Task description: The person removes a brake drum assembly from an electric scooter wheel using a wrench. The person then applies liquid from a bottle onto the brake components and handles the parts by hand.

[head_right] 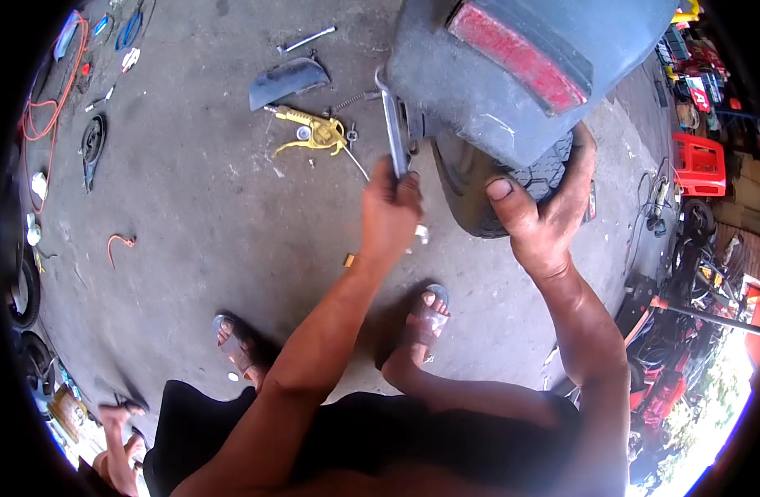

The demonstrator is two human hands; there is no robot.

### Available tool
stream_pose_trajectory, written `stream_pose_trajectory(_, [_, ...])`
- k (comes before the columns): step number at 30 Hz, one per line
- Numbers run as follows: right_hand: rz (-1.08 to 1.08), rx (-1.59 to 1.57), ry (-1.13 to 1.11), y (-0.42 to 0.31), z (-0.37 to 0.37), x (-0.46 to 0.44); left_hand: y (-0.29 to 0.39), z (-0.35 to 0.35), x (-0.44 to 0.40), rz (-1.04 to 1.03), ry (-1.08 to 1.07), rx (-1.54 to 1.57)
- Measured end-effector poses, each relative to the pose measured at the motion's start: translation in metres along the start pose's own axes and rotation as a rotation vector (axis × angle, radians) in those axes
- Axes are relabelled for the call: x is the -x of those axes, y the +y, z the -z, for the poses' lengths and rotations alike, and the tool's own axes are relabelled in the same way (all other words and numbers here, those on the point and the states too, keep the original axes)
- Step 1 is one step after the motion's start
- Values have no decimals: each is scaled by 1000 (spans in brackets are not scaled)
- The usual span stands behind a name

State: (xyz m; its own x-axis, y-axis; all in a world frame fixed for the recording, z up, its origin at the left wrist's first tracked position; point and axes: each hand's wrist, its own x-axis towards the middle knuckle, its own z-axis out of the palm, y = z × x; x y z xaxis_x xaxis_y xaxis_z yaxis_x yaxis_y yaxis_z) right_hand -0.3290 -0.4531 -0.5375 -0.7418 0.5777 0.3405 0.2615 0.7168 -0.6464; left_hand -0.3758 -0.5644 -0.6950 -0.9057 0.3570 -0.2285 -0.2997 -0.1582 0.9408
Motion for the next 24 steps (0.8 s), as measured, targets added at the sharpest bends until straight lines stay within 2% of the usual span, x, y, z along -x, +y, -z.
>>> stream_pose_trajectory(1, [-22, -16, -7, -2, 0, 1, 14, 1, -3, -1, 2, -4])
stream_pose_trajectory(3, [-37, -28, -16, 0, 1, 2, 45, 2, 2, -59, 255, 312])
stream_pose_trajectory(4, [-36, -31, -17, 0, 2, 3, 40, -4, 1, -162, 362, 352])
stream_pose_trajectory(7, [-43, -63, -8, -1, 1, 2, 21, 0, -13, 10, -56, -108])
stream_pose_trajectory(8, [-53, -68, -9, 0, 1, 3, 19, 9, -12, 145, -81, 40])
stream_pose_trajectory(11, [-23, -39, -5, 3, 2, 3, 40, -2, -6, -144, 373, 424])
stream_pose_trajectory(12, [-19, -36, -3, 3, 2, 3, 14, -3, -7, 58, 203, 286])
stream_pose_trajectory(13, [-21, -43, -2, 3, 2, 2, 15, -2, -15, 162, -129, 129])
stream_pose_trajectory(15, [-34, -57, -3, 4, 1, 3, 32, 8, -17, 208, -43, 133])
stream_pose_trajectory(18, [-46, -47, -17, 3, 2, 7, 45, -7, -9, -172, 307, 407])
stream_pose_trajectory(21, [-22, -22, -20, 3, 3, 2, 28, -1, -22, 151, -133, 15])
stream_pose_trajectory(22, [-30, -25, -16, 3, 2, 3, 37, 7, -20, 227, -88, 112])
stream_pose_trajectory(24, [-28, -18, -19, 6, 3, 6, 40, 7, -14, 10, 134, 206])
